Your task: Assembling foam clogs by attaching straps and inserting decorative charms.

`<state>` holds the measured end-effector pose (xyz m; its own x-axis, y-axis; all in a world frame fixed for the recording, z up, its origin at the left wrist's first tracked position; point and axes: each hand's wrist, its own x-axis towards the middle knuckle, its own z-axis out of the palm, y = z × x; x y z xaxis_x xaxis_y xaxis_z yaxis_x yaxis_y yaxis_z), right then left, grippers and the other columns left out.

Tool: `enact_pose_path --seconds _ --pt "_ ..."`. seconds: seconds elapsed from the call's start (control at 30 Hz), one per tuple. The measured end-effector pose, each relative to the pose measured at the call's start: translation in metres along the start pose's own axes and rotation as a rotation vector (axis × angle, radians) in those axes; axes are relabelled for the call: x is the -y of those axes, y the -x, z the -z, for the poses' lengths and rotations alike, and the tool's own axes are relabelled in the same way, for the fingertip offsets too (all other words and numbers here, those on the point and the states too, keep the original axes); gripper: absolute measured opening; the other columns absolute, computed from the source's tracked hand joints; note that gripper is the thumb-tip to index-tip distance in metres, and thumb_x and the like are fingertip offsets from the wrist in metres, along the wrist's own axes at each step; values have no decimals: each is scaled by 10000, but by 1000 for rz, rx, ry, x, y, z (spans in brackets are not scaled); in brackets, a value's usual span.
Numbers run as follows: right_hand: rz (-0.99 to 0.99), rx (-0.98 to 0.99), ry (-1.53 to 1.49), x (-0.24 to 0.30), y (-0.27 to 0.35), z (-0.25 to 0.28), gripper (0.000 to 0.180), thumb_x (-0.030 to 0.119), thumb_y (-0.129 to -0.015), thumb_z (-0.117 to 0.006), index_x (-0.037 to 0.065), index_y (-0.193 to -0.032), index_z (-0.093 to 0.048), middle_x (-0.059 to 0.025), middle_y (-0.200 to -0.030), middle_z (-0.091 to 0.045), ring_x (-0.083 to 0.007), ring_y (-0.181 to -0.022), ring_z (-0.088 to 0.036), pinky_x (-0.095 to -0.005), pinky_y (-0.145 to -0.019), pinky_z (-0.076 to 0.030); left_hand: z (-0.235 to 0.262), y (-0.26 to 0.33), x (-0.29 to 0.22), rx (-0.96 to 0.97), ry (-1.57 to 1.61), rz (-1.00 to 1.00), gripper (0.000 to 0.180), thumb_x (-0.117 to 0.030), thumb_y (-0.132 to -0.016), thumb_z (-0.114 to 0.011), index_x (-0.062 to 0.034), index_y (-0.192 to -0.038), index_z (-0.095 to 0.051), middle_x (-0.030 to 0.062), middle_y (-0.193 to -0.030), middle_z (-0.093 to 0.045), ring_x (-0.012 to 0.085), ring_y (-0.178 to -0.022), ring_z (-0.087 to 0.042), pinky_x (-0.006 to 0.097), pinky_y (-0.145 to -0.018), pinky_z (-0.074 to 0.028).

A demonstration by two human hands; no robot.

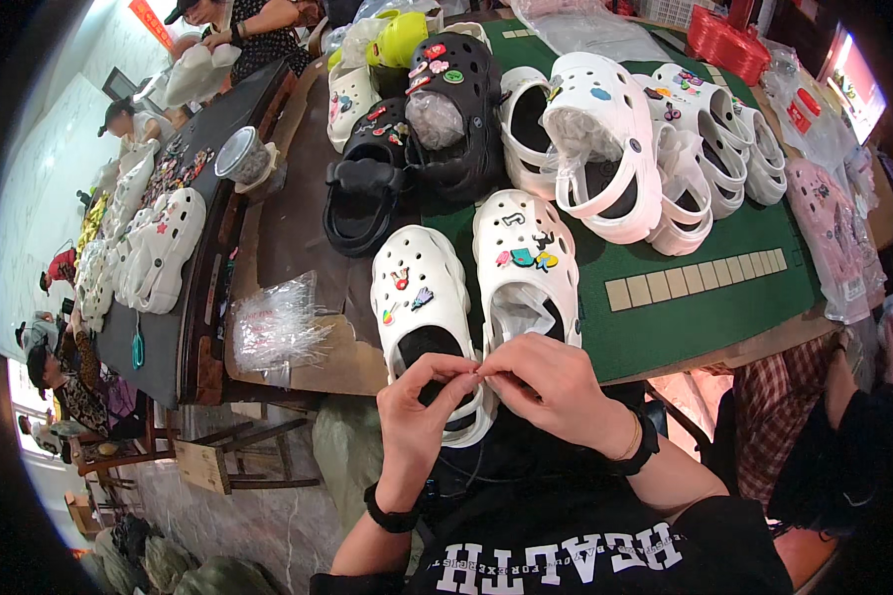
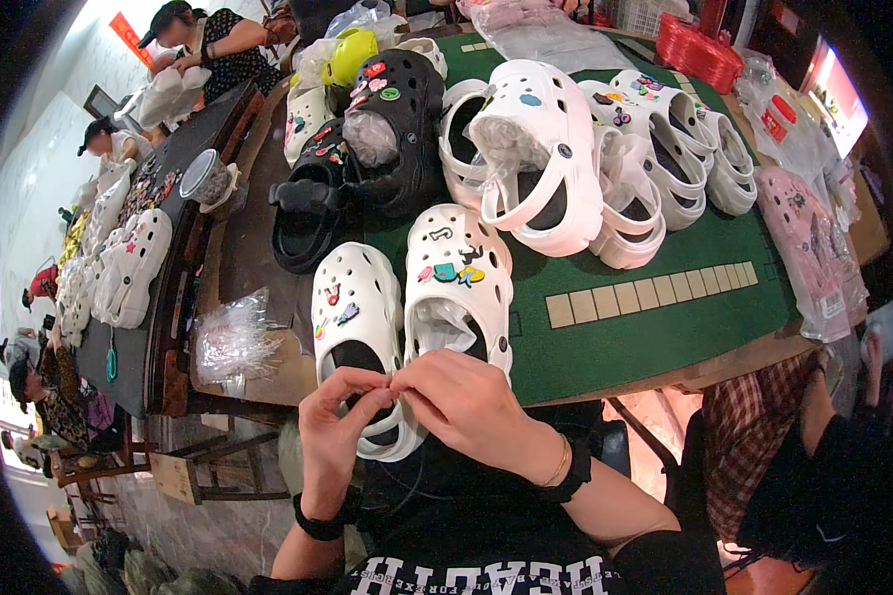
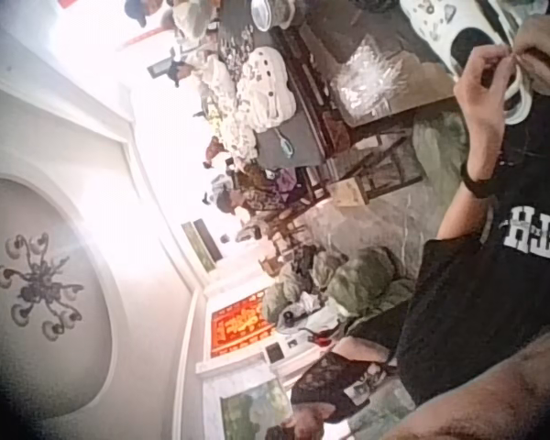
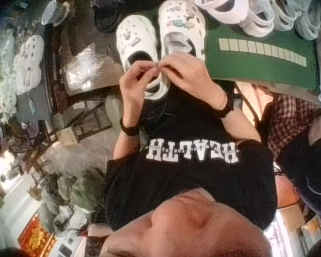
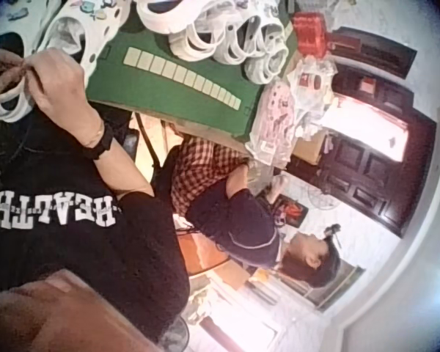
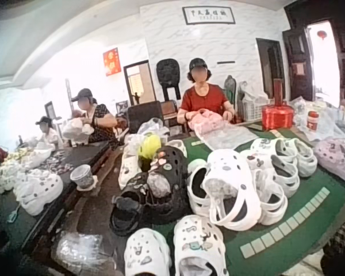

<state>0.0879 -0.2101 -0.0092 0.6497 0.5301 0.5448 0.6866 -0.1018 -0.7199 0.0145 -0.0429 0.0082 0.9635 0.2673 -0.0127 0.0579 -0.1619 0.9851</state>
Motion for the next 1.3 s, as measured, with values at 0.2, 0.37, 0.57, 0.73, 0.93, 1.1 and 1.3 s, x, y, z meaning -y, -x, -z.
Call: enact_pose_path --seconds 0.2,0.37,0.57,0.73,0.93,1.1,1.3 --pt "-14 -20 44 -2 2 -3 149 21 -820 -693 30 -957 -634 -117 -870 -642 -299 -813 -652 -383 -703 -523 0 -2 5 1 -55 -46 99 25 -852 -708 37 -950 -705 34 -861 -718 70 -787 -626 225 -765 -500" --pt "-6 -23 53 1 1 -4 157 20 -822 -692 31 -966 -632 -115 -876 -645 -299 -817 -654 -383 -710 -524 2 1 2 -4 -65 -22 87 19 -856 -708 36 -941 -708 33 -852 -718 69 -795 -633 225 -773 -503" --pt "23 -26 7 -3 2 -2 155 23 -827 -697 32 -968 -632 -111 -876 -647 -297 -814 -654 -382 -706 -521 -1 -1 3 -6 -26 -14 89 26 -856 -704 37 -945 -708 38 -862 -722 70 -801 -641 225 -778 -507" --pt "3 -29 57 -1 2 -5 147 25 -827 -697 34 -962 -637 -110 -874 -644 -298 -810 -651 -385 -709 -521 0 1 3 -11 -67 -38 91 30 -857 -703 41 -948 -702 42 -871 -723 72 -803 -643 226 -778 -509" --pt "13 -40 92 -3 3 -5 154 25 -829 -694 33 -970 -633 -115 -876 -643 -302 -812 -650 -393 -718 -522 -1 -2 7 7 13 -3 87 24 -862 -702 46 -946 -696 49 -867 -728 75 -809 -653 228 -778 -512" --pt "-3 -32 85 0 2 -4 160 23 -832 -689 28 -980 -627 -120 -886 -647 -307 -816 -651 -396 -727 -523 -1 -1 7 -1 -10 -24 75 20 -876 -692 44 -947 -693 50 -864 -728 76 -812 -654 229 -778 -513" --pt "-4 -33 93 -1 2 -5 158 21 -832 -689 26 -974 -621 -125 -889 -648 -310 -819 -652 -398 -728 -523 -1 0 5 1 -30 -49 64 21 -880 -687 43 -940 -689 46 -856 -719 74 -808 -649 230 -778 -513"
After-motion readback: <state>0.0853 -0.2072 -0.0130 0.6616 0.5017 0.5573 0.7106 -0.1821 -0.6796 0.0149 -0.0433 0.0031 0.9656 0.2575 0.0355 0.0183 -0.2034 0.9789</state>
